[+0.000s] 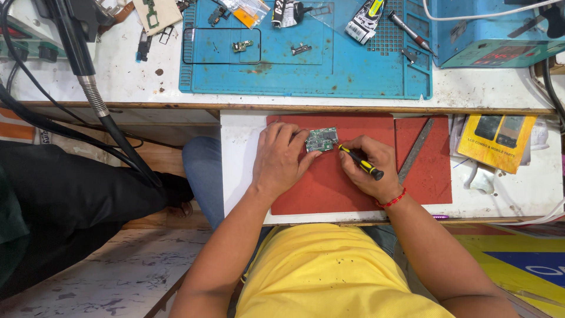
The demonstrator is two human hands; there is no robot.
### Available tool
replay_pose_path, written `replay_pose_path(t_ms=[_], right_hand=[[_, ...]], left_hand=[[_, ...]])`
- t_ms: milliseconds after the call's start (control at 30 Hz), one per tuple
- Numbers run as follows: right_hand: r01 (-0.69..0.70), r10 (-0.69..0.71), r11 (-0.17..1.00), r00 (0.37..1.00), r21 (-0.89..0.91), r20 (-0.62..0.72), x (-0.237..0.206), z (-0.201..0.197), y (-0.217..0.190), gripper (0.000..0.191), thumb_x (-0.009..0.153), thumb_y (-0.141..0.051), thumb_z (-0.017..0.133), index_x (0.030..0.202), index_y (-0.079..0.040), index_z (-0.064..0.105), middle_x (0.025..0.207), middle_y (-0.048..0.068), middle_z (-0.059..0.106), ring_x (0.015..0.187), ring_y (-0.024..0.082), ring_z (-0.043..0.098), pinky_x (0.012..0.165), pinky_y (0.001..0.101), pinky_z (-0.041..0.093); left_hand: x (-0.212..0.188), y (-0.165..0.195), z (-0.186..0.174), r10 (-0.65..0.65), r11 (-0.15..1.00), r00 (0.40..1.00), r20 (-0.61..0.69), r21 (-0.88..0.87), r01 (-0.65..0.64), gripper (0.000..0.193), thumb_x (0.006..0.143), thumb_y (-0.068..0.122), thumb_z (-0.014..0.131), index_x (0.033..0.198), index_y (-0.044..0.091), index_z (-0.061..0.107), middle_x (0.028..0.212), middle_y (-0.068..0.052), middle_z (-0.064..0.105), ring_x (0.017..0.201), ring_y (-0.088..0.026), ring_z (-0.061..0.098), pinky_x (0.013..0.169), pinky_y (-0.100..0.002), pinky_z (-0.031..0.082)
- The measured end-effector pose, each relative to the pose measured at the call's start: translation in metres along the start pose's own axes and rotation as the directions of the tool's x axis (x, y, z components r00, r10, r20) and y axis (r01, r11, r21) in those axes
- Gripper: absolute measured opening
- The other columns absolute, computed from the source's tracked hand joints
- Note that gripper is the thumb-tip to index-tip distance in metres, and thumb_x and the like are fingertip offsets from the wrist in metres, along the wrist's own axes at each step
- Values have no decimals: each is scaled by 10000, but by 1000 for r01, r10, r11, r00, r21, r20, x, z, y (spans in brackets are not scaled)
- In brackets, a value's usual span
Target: The person uses a screwdriver to work on a small circuit board placed on a red mat. They then switch to a purple pen-like tool to scrape or clean the surface of the board. The person continues to manipulate the board and tools throughout the clip.
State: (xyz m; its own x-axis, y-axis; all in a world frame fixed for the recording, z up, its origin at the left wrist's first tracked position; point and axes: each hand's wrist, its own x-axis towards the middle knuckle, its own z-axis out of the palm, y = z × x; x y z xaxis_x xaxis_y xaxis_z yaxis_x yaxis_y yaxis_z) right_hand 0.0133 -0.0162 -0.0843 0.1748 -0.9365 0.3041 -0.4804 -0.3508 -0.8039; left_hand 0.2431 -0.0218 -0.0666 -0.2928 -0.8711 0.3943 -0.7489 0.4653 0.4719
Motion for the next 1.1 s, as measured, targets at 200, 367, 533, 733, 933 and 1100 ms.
replay_pose_path(t_ms=[200, 367, 533, 733, 933, 1100], right_hand=[[-12, 12, 1000, 1000, 22, 6, 5, -5, 1, 108, 890, -64, 748, 948, -6, 677, 782, 76, 690, 658, 130, 661, 598, 273, 516], [26, -25, 1000, 1000, 17, -18, 16, -15, 4, 119, 889, -70, 748, 961, -14, 672, 803, 80, 695, 675, 153, 680, 614, 280, 529], [24, -24, 1000, 1000, 2, -3, 23, -22, 5, 125, 867, -78, 762, 940, -17, 682, 780, 92, 679, 641, 159, 661, 585, 287, 515], [3, -2, 999, 1000, 48, -17, 27, -28, -1, 121, 855, -86, 754, 923, -13, 685, 764, 86, 682, 620, 144, 659, 565, 280, 514], [-20, 19, 999, 1000, 45, 7, 27, -32, -3, 112, 843, -71, 754, 913, -7, 693, 739, 90, 671, 601, 147, 639, 551, 283, 500], [-23, 24, 998, 1000, 60, -15, 30, -33, -2, 120, 839, -69, 755, 913, -3, 688, 756, 87, 688, 615, 135, 653, 557, 277, 515]], left_hand=[[8, 4, 2, -23, 1000, 999, 28, 1, 23, 447, 821, 342, 824, 1140, 49, 716, 1108, -85, 618, 1102, -305, 546, 968, -463, 433], [22, 8, 1, -14, 1000, 999, 33, 12, 14, 447, 831, 358, 822, 1130, 43, 716, 1113, -89, 620, 1103, -311, 544, 969, -469, 426], [33, 14, -1, -22, 1000, 999, 33, 2, 22, 451, 813, 349, 820, 1130, 45, 719, 1096, -90, 623, 1093, -308, 552, 951, -466, 428], [41, 22, -7, -20, 1000, 1000, 20, -5, 21, 442, 792, 332, 827, 1111, 47, 714, 1083, -90, 628, 1068, -307, 557, 925, -464, 429], [42, 25, -9, -20, 1000, 1000, 21, -7, 20, 433, 787, 322, 829, 1098, 44, 713, 1079, -91, 627, 1065, -307, 558, 925, -462, 429], [45, 27, -9, -21, 1000, 999, 29, 4, 21, 442, 788, 327, 828, 1105, 42, 714, 1087, -95, 629, 1072, -310, 558, 931, -463, 430]])
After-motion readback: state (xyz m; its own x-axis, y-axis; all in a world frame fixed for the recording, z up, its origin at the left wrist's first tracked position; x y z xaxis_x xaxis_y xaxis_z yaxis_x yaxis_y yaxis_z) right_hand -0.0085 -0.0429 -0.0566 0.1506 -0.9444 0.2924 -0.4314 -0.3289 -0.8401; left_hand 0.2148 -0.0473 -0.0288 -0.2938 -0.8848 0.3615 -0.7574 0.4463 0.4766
